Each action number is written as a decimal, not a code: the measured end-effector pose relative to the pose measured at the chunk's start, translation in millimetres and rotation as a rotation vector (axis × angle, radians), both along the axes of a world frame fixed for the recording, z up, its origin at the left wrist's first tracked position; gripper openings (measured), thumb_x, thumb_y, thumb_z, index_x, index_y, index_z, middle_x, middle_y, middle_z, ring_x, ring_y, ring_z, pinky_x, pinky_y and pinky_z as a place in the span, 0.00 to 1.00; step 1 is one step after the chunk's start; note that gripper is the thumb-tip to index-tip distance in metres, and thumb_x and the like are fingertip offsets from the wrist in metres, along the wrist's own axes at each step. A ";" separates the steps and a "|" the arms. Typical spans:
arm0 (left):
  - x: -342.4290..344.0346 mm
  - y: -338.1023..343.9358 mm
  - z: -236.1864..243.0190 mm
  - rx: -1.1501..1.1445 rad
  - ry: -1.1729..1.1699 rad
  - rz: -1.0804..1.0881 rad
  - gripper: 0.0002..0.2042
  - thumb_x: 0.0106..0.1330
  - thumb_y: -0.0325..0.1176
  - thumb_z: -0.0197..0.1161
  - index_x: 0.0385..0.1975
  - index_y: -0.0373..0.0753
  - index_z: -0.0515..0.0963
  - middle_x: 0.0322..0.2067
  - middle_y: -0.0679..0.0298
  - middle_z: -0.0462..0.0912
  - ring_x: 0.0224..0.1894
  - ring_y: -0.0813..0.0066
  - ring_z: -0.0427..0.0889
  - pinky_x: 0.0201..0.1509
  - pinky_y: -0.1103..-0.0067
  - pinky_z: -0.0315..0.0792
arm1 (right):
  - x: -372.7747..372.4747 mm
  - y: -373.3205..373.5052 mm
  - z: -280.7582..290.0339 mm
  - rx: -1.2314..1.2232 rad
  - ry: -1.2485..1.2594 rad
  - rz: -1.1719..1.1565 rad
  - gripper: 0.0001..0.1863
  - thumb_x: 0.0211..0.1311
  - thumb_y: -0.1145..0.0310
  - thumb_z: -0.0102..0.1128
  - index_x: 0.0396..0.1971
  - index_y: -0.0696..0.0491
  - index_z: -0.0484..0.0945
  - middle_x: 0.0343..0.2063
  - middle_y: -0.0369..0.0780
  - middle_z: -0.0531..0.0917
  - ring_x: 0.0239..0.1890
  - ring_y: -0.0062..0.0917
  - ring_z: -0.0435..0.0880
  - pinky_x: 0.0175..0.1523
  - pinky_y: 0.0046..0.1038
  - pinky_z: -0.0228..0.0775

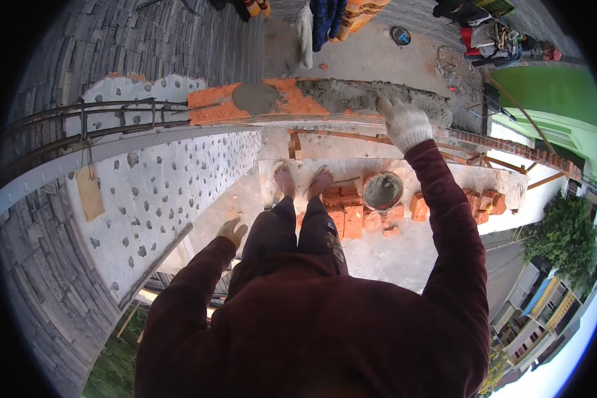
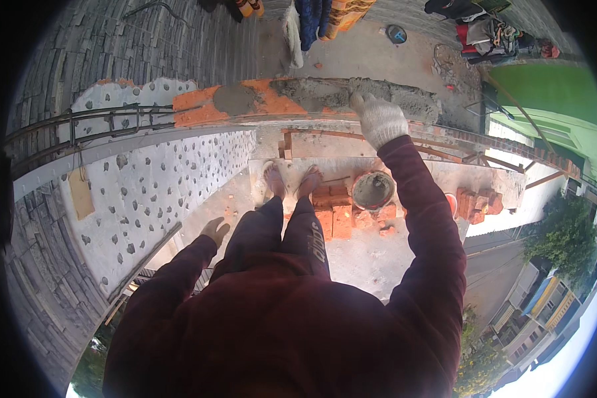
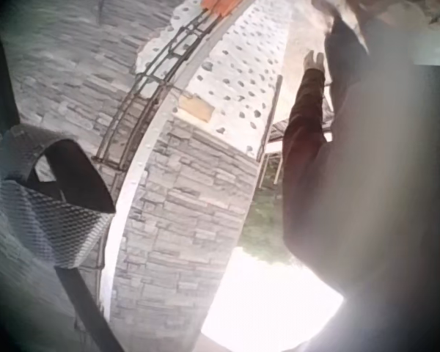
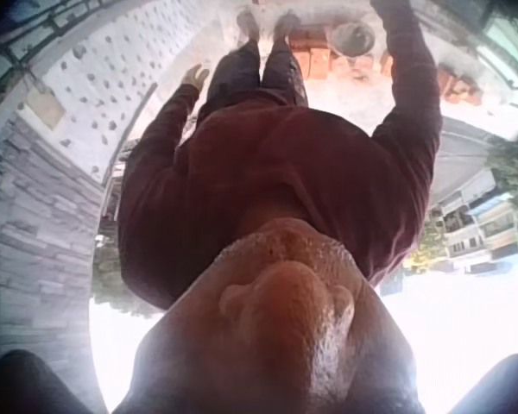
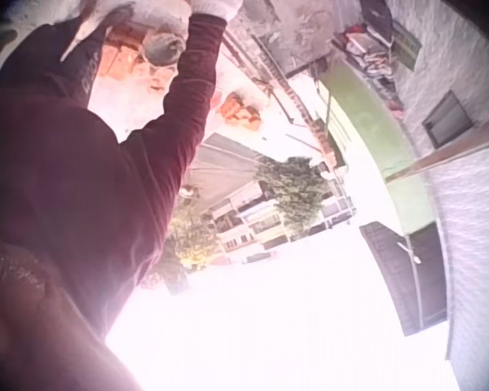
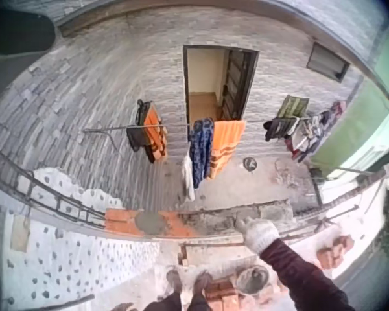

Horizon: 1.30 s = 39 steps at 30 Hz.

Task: The person scoops mortar from a bucket with a trowel and spreads it along the top of a brick wall. They place a brick onto the mortar, tap it into position, and scrape off excess mortar. The process is repeated to add more bricks to the wall.

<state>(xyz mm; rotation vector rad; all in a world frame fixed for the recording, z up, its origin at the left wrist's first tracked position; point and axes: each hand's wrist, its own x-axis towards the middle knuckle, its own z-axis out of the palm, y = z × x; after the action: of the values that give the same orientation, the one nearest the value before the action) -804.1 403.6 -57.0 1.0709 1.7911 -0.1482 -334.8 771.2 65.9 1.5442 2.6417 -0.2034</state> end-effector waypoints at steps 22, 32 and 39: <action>6.1 25.3 -16.4 0.152 -0.346 0.311 0.28 0.75 0.49 0.58 0.63 0.32 0.76 0.60 0.54 0.82 0.64 0.64 0.77 0.69 0.72 0.67 | -11.4 -34.8 25.9 -0.640 0.128 -0.335 0.28 0.69 0.53 0.44 0.40 0.66 0.82 0.33 0.60 0.85 0.36 0.51 0.87 0.46 0.45 0.78; -25.0 -60.5 -54.8 -0.079 -0.285 0.375 0.26 0.73 0.47 0.61 0.62 0.33 0.78 0.58 0.54 0.83 0.62 0.65 0.79 0.68 0.70 0.69 | 29.7 -43.0 42.7 -0.695 0.147 -0.517 0.27 0.68 0.50 0.47 0.43 0.61 0.81 0.26 0.48 0.85 0.21 0.35 0.87 0.18 0.34 0.80; -30.2 -61.5 -46.0 -0.003 -0.293 0.415 0.24 0.73 0.47 0.61 0.58 0.34 0.81 0.53 0.58 0.85 0.57 0.69 0.81 0.65 0.73 0.69 | 16.4 -63.7 63.1 -0.701 0.305 -0.529 0.27 0.68 0.50 0.49 0.36 0.63 0.81 0.29 0.56 0.84 0.34 0.48 0.87 0.47 0.45 0.77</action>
<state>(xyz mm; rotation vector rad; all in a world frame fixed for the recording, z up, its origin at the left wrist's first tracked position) -834.3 342.1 -103.1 0.6585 1.7008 0.2469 -318.4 707.5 129.0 1.9588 1.8892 -1.3130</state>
